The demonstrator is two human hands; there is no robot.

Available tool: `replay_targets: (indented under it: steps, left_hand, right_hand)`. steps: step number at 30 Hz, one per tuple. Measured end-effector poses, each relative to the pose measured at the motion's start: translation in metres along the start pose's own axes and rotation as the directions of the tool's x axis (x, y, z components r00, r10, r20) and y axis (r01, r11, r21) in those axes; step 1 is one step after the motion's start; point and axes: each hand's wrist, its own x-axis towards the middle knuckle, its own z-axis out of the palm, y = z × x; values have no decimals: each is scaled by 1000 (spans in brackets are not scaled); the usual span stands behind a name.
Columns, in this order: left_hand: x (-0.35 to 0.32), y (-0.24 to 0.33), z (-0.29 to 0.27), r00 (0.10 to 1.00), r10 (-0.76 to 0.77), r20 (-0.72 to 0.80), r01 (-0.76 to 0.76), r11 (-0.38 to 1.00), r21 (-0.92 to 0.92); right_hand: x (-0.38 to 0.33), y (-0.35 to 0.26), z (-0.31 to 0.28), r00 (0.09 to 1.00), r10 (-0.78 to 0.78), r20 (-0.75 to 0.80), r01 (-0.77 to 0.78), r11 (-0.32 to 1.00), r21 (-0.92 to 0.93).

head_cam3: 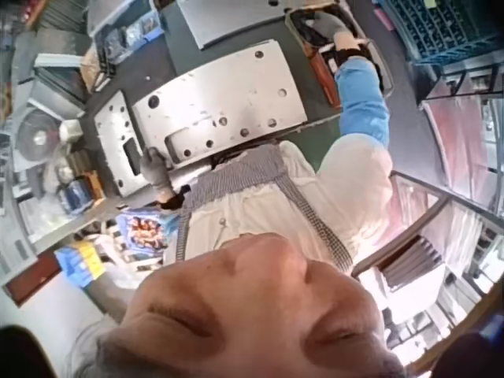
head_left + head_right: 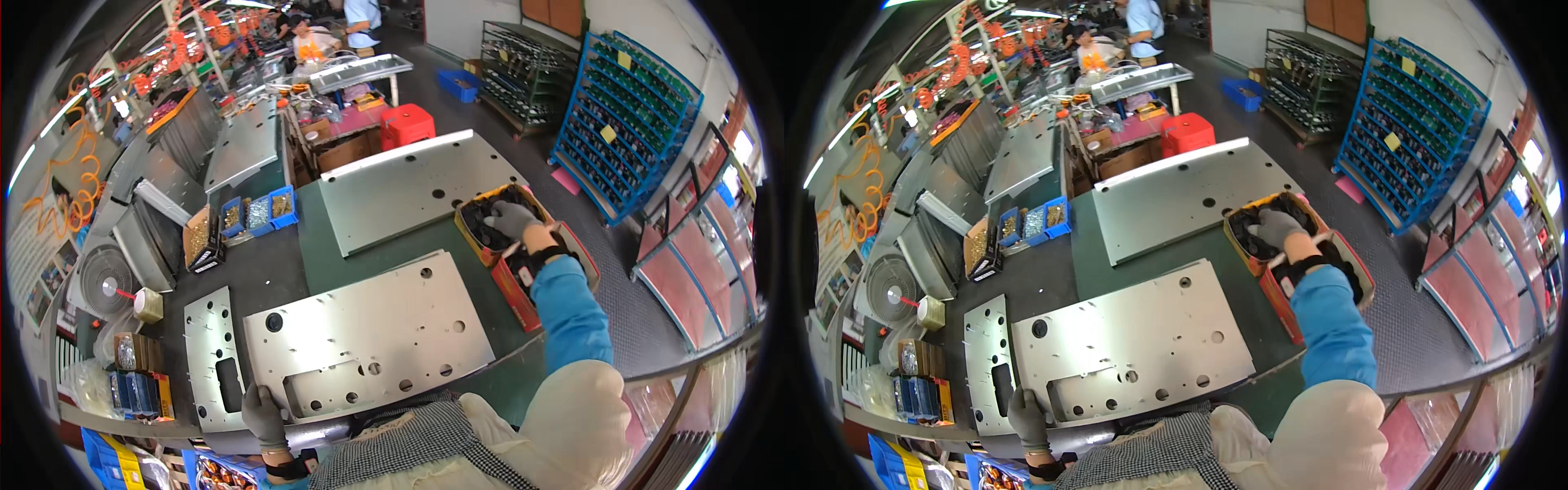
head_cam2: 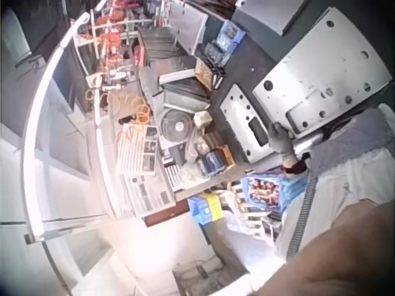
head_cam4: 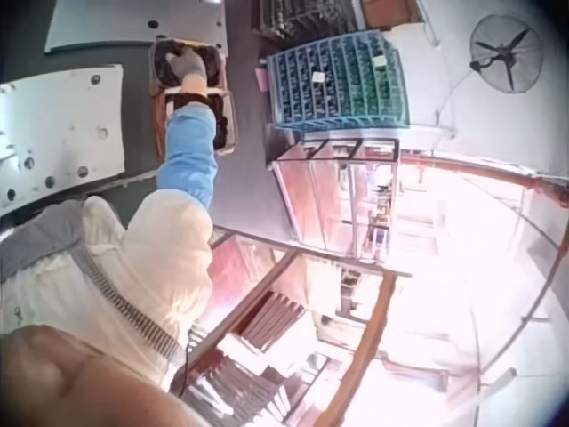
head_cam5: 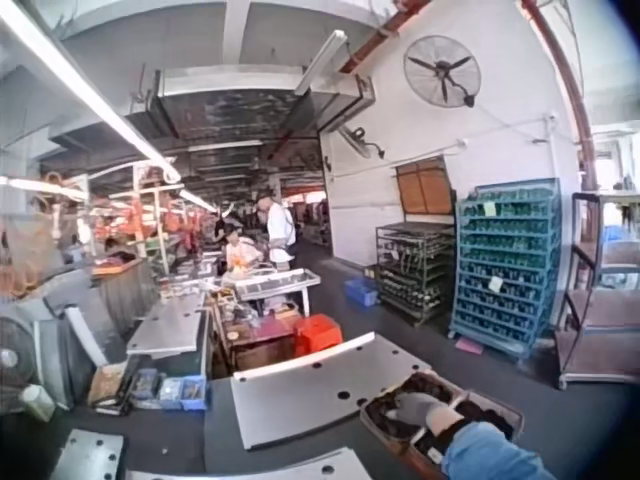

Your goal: Manually inserting rubber grommets or components into pre-drilled holes in large metal panels on an assembly line.

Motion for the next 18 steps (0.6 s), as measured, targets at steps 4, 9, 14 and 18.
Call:
replay_targets:
  steps: [4, 9, 14, 18]
  left_hand:
    - [-4, 28, -15, 860, -388, 332, 494, 797, -348]
    - [-5, 63, 1, 743, -496, 449, 667, 600, -441]
    - [-8, 48, 7, 705, -481, 520, 701, 582, -412]
    - [-10, 34, -11, 774, -185, 606, 539, 696, -475]
  right_hand:
    - [46, -22, 50, 967, 237, -90, -241, 970, -34]
    - [71, 0, 88, 937, 305, -171, -337, 918, -208]
    - [95, 62, 82, 980, -27, -198, -41, 942, -332]
    - [100, 79, 77, 995, -6, -99, -23, 958, -284]
